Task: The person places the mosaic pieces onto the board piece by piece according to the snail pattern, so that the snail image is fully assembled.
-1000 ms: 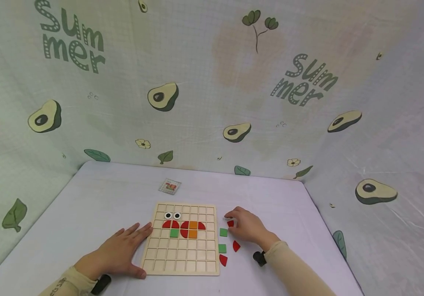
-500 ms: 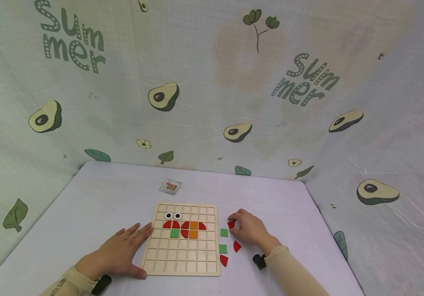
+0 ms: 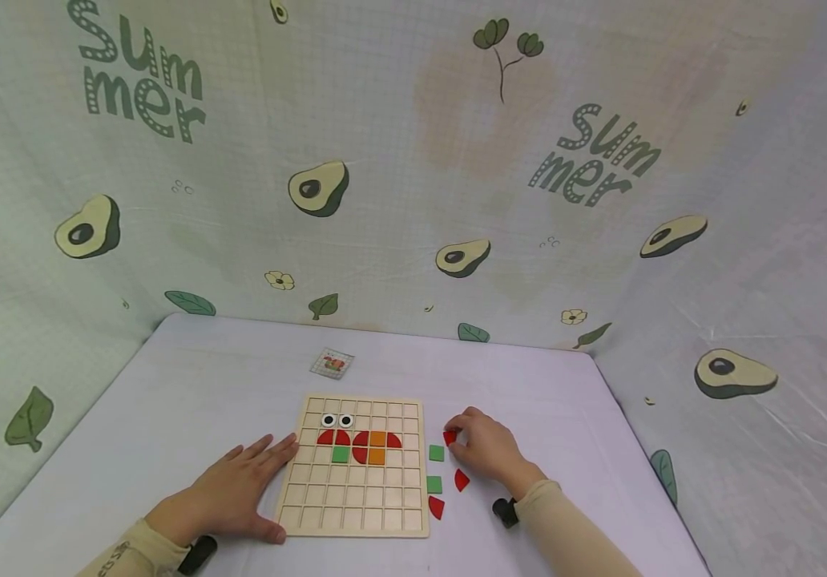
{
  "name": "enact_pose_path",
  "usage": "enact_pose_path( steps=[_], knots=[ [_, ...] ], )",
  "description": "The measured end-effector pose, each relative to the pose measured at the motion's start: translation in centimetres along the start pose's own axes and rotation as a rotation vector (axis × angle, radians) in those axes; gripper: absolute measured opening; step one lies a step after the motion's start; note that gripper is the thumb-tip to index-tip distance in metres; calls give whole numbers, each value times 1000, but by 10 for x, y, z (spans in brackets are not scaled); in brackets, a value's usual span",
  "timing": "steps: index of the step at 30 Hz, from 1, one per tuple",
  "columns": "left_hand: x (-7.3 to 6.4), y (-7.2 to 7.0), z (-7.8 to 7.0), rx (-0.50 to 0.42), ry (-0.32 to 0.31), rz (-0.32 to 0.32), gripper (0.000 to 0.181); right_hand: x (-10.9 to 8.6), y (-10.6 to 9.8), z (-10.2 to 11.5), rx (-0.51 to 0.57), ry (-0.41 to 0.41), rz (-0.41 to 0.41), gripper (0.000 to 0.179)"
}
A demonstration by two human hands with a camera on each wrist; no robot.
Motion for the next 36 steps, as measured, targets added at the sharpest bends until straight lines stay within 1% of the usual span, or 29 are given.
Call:
enact_pose_path(
  steps=[4,11,14,18,21,30,36],
  knots=[
    [1,1,1,6,-3,4,122,-1,0,0,-3,-1,-2,23],
    [2,2,2,4,8,1,122,-1,-2,3,-11,24,-11,20],
    [1,2,2,2,13,3,122,-1,-3,1,5,-3,2,21],
    [1,1,1,3,9,9,121,-1,-4,-4,41,-74,19,21],
    [1,1,0,8,5,12,121,0,-4,-8,52,-110,22,21],
    [1,1,0,11,-4,14,122,1,-2,-9,68,-87,54,24],
    [1,1,0,20,-1,7,122,1,-1,-6,28,-86,32,22]
  ],
)
Point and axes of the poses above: each hand's wrist, its own x-axis towards the middle knuckle, its own y-axis out of the palm, z = x × y, the point moved 1 cm from there along x, towards the middle knuckle, and after that the axes turned 5 degrees about -z, right-handed, at the moved point
